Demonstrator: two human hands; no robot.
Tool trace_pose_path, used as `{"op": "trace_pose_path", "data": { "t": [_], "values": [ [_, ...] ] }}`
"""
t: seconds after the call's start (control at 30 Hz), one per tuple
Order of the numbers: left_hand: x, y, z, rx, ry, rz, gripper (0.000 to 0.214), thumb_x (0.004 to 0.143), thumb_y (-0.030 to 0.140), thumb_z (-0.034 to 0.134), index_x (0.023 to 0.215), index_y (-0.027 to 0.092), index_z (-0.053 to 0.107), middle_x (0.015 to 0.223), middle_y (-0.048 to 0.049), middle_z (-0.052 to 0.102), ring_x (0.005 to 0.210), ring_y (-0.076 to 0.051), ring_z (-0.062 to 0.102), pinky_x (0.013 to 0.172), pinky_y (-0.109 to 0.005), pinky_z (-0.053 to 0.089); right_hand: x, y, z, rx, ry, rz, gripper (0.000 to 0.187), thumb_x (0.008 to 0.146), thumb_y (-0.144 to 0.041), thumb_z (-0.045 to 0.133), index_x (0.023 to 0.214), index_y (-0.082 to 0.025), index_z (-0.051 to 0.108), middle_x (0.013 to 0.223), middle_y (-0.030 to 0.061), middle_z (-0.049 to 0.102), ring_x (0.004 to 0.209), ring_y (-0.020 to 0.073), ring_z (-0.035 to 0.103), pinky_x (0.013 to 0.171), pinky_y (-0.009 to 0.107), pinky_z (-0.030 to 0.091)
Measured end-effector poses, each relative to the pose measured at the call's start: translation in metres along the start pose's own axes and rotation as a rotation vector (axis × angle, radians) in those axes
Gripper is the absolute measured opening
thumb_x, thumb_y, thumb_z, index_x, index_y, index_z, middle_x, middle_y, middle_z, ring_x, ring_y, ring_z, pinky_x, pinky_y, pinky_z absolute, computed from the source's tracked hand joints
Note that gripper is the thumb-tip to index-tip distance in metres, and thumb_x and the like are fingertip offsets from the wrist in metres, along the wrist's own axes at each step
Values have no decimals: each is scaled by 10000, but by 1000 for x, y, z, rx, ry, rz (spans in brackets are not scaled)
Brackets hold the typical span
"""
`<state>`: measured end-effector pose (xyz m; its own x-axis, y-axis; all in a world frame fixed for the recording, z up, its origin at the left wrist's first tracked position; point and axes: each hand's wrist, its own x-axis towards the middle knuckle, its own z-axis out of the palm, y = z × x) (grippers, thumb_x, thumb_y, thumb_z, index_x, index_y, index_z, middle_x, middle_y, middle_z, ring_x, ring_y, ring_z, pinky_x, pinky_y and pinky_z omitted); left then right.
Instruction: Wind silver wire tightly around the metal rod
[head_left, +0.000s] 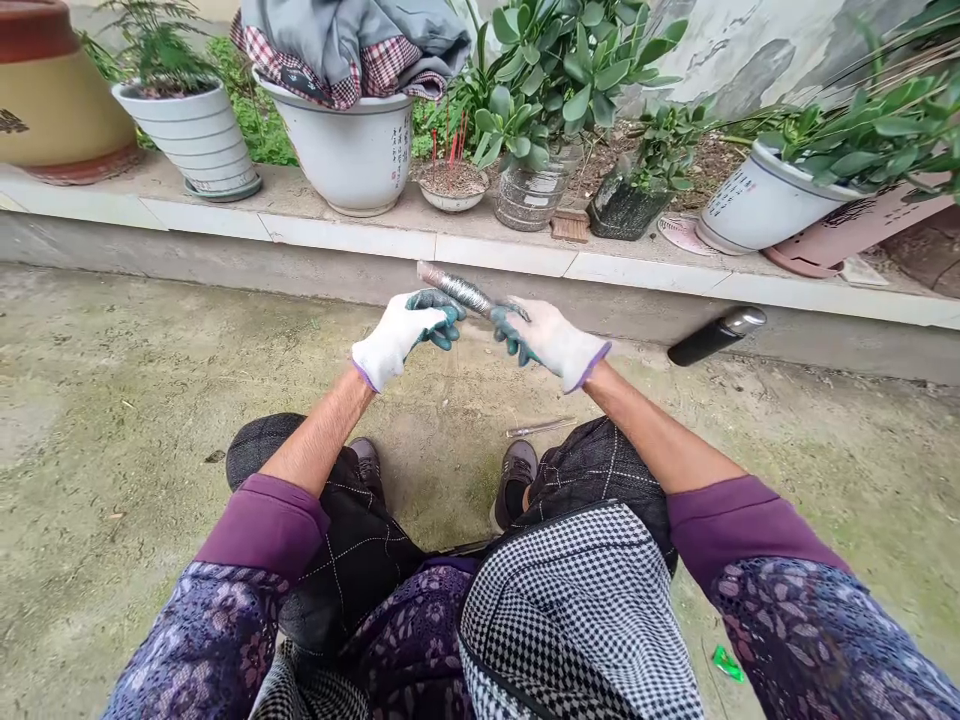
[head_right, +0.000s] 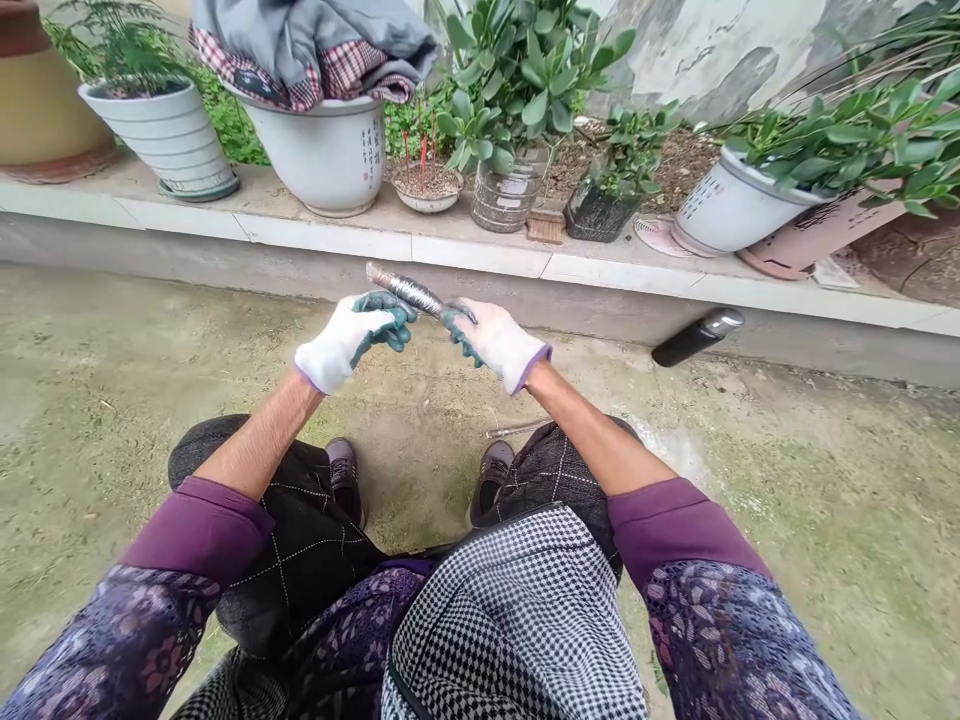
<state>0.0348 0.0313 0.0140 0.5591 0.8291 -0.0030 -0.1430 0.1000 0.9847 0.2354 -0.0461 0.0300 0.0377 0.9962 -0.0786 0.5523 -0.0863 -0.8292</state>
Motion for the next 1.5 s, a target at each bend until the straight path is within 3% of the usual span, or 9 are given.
{"op": "trace_pose_path", "data": {
  "t": [0.17, 0.33, 0.47, 0.63, 0.7, 0.9, 1.1, 1.33, 1.5],
  "values": [
    [-4, 4, 3, 58, -64, -50, 151, 736, 198, 705, 838, 106, 641, 757, -60, 706, 545, -105, 625, 504, -222, 518, 3, 10, -2, -338, 216, -178, 379, 865, -431, 577, 1090, -149, 696, 911, 72, 719, 801, 208, 619, 751, 329, 490],
    [-8, 6, 5, 8, 0, -26, 153, 776, 275, 674, 801, 161, 574, 537, 42, 544, 356, -58, 421, 347, -194, 355, -3, 6, -4, -223, 200, -165, 375, 804, -438, 653, 1059, -167, 697, 800, 19, 659, 676, 157, 563, 606, 269, 472],
    [-11, 10, 5, -96, -35, -109, 195, 720, 222, 683, 811, 200, 513, 492, 115, 397, 322, -29, 285, 330, -173, 253, -13, -7, -2, 100, 58, 8, 266, 793, -378, 671, 966, -176, 671, 614, -32, 524, 457, 87, 413, 379, 207, 353],
    [-14, 19, 5, -85, -88, -92, 434, 662, 197, 699, 1085, 181, 602, 566, 107, 479, 323, -18, 283, 336, -188, 198, -21, -10, -7, 434, -247, 153, 394, 816, -418, 681, 1105, -152, 656, 569, -60, 480, 361, 63, 348, 280, 194, 289],
    [-14, 18, 4, -49, -78, -93, 475, 651, 206, 709, 1116, 169, 619, 574, 95, 502, 328, -20, 302, 336, -197, 194, -20, -7, -7, 462, -306, 157, 432, 817, -452, 700, 1115, -142, 657, 563, -59, 495, 357, 63, 364, 273, 191, 300],
    [-11, 11, 4, -52, -45, -60, 413, 647, 223, 731, 1041, 168, 620, 529, 111, 445, 324, -27, 286, 322, -201, 191, -15, -11, -3, 286, -113, 109, 333, 846, -424, 683, 1004, -133, 658, 530, -57, 509, 356, 68, 404, 270, 183, 351],
    [-14, 12, 7, -62, -154, -86, 459, 640, 252, 760, 1073, 168, 632, 539, 107, 457, 317, -21, 287, 326, -196, 202, -22, -9, -9, 334, -421, 167, 441, 850, -523, 618, 1054, -134, 654, 532, -52, 491, 346, 82, 365, 300, 219, 332],
    [1, -3, 13, 10, 112, -65, 271, 691, 340, 746, 788, 199, 536, 472, 97, 429, 328, -41, 319, 331, -201, 225, -9, 4, 8, -298, 161, -121, 282, 800, -343, 708, 1043, -208, 660, 897, 63, 694, 799, 199, 629, 608, 242, 468],
    [-9, 13, 12, -34, -6, -53, 285, 687, 330, 742, 894, 178, 619, 453, 112, 379, 319, -36, 270, 338, -204, 204, -21, -6, 5, 94, -86, 5, 225, 870, -406, 616, 925, -189, 632, 638, -14, 555, 488, 97, 464, 425, 201, 372]
  ]
}}
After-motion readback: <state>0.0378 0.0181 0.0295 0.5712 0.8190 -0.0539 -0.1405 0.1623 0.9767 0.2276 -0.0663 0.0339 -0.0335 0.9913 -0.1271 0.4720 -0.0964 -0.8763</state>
